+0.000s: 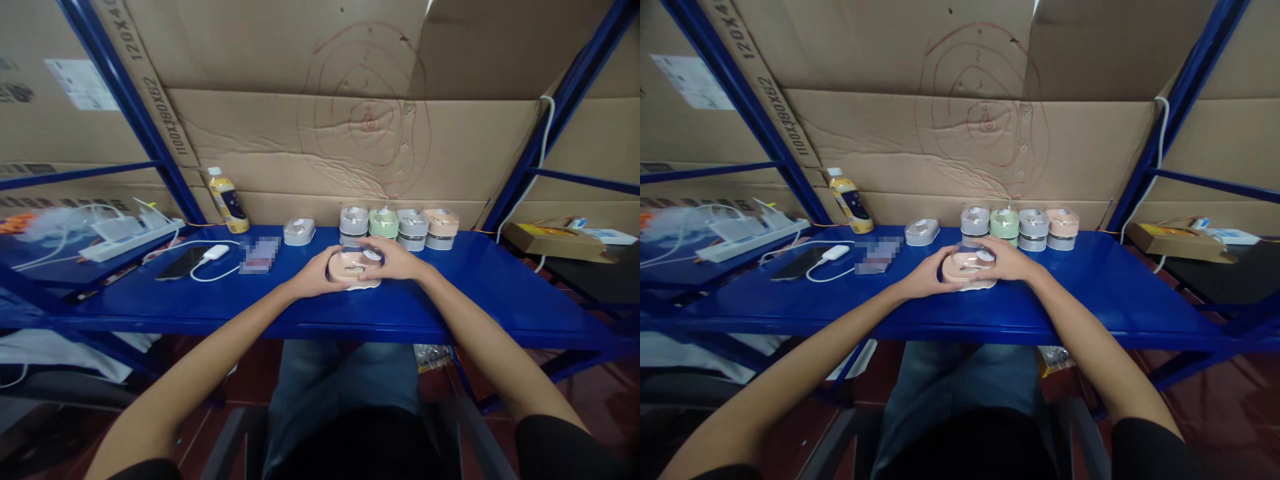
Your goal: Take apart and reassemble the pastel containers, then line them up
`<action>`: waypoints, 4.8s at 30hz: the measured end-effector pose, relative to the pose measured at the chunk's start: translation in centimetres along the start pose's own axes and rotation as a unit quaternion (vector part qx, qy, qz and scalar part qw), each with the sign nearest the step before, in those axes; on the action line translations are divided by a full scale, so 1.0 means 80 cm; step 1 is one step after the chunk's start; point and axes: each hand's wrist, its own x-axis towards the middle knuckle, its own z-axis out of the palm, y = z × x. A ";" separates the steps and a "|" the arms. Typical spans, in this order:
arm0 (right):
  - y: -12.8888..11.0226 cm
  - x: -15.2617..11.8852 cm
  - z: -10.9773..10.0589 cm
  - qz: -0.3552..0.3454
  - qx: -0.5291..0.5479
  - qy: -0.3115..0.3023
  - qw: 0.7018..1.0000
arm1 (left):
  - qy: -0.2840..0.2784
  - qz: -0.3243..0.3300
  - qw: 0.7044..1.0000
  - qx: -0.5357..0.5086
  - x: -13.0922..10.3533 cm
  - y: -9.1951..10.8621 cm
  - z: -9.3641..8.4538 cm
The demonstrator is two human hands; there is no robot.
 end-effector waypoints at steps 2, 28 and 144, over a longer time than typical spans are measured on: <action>-0.005 0.004 0.008 -0.016 0.009 -0.009 1.000 | 0.006 -0.028 0.999 -0.035 0.000 -0.003 0.003; 0.006 0.001 0.001 0.040 0.012 0.229 0.973 | 0.001 -0.173 0.880 0.443 -0.053 0.053 -0.037; -0.023 -0.011 -0.007 -0.040 0.023 -0.026 0.999 | -0.010 -0.039 0.995 -0.092 -0.013 0.037 0.023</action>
